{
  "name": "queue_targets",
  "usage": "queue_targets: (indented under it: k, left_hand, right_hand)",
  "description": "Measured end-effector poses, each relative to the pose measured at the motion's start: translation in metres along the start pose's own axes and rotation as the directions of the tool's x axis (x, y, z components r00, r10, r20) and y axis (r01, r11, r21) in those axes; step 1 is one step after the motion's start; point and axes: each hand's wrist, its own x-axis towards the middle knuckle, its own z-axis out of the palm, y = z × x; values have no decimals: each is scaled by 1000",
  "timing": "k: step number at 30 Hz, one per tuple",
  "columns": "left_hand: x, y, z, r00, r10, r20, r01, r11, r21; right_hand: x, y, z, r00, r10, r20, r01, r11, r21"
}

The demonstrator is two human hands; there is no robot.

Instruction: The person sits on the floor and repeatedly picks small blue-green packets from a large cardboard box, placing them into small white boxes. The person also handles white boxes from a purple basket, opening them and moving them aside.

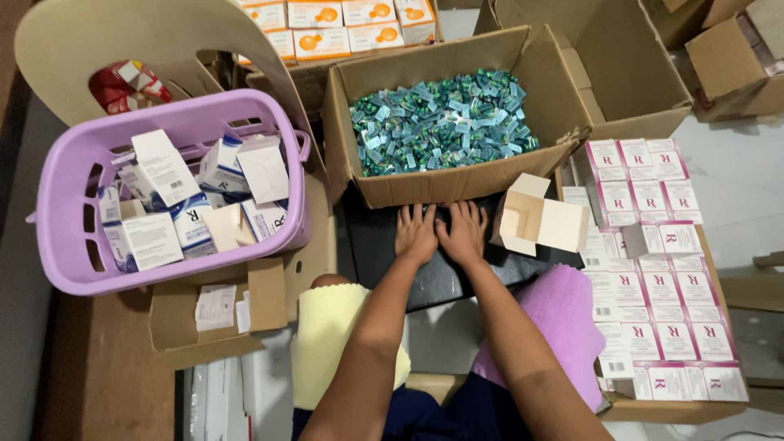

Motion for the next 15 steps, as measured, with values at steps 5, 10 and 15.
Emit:
queue_targets:
  k: [5,10,15]
  left_hand:
    - [-3,-2,-4,1000,20,2,-20,999,-39]
    - [-4,0,-7,996,40,-82,-44,998,-53]
    - [-2,3,-12,1000,11,-23,-12,999,-33]
  right_hand:
    - [-4,4,0,1000,-11,-3,11,996,90]
    - [-3,7,7,997,-44,-67,50,995,90]
    - [0,9,9,997,-69,-42,71,997,31]
